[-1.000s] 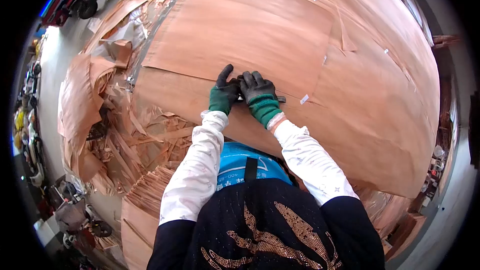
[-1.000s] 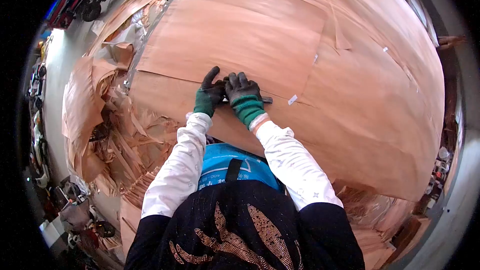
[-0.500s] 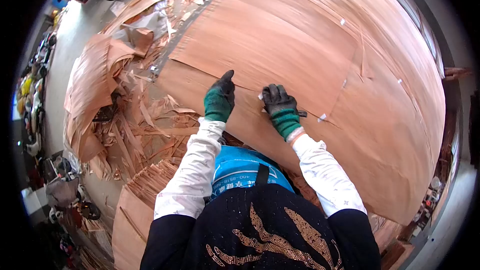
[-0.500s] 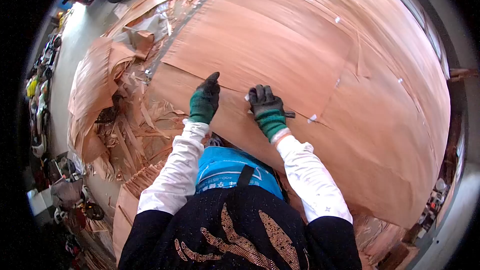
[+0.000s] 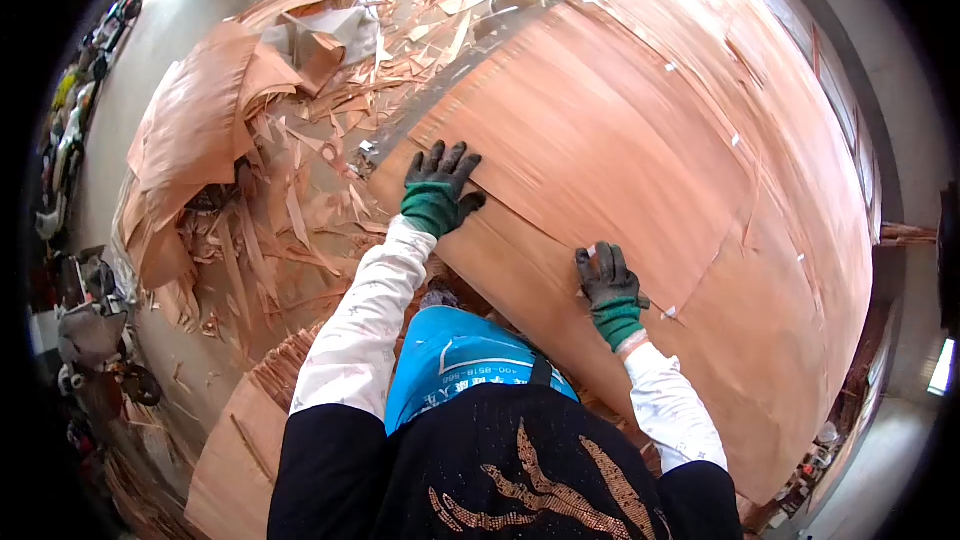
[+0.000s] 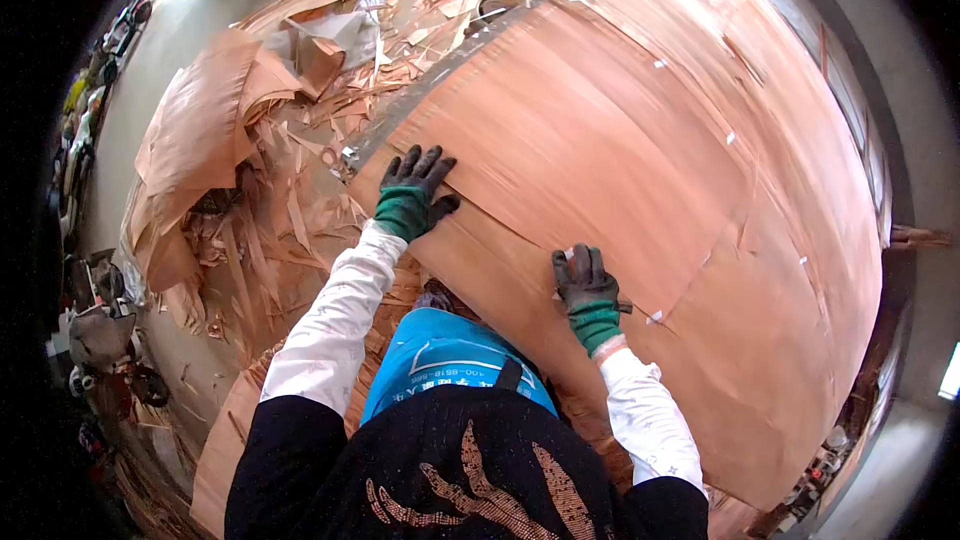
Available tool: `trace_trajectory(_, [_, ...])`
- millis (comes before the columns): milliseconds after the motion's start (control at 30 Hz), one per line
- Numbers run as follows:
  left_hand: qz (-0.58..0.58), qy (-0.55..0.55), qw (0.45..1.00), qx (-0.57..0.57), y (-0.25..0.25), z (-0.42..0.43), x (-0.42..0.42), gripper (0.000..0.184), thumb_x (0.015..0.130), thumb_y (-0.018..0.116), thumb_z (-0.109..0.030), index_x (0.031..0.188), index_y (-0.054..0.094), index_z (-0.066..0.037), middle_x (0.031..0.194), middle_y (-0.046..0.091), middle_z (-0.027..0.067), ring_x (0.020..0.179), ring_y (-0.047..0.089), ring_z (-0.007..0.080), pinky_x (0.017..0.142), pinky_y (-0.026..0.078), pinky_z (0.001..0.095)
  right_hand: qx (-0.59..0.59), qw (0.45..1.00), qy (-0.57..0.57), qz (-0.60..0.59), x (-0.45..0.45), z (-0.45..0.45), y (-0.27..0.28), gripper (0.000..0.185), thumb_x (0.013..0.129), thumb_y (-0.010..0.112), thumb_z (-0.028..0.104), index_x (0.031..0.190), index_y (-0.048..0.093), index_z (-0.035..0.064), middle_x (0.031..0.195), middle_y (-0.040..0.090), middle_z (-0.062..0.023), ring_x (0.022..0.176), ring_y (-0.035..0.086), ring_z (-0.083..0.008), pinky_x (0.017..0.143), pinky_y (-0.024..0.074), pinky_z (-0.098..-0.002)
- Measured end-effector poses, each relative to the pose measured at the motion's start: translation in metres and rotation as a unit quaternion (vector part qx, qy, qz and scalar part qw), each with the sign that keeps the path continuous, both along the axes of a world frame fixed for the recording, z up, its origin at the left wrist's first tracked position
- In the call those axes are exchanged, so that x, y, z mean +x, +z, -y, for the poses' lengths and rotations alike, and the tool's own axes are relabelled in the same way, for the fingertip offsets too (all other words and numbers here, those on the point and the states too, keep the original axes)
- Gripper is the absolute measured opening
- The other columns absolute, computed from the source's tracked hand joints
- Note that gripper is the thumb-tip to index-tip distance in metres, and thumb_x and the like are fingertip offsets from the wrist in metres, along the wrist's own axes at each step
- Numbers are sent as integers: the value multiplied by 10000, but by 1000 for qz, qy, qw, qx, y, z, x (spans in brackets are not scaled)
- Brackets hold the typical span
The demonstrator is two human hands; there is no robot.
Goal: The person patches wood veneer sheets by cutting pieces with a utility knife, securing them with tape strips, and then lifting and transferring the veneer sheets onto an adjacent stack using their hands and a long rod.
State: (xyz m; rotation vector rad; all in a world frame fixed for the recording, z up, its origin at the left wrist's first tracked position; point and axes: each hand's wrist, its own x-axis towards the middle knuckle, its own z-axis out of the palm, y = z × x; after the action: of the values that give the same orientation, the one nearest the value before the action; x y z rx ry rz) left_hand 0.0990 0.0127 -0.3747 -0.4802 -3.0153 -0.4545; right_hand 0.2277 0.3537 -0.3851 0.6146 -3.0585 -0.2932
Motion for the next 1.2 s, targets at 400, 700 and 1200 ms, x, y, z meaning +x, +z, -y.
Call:
trace_trajectory(400, [17,13,998,67,-3,9,-6,726,737,690,-490,1329,473,-129,1375,463,134,1272,414,371,1049,284,566,-284,904,-192,256,-114,116,85,603,826,530,51,1406,376,109,1014,624,-234,949,620,-344,781,492,-408])
trace_trajectory(700, [81,50,992,79,-2,8,-22,894,610,738,-573,1320,477,-98,1378,431,175,1240,434,339,999,345,522,-340,915,-40,211,-233,237,42,467,795,587,74,1258,551,122,1154,627,-122,1029,609,-313,857,496,-401])
trace_trajectory(1200, [25,-6,1000,10,-2,4,-23,776,652,755,-475,1243,526,-28,1286,519,222,1138,501,406,976,390,479,-155,975,95,131,-247,226,28,190,828,587,161,987,692,164,1084,663,-47,1007,641,-239,786,528,-386])
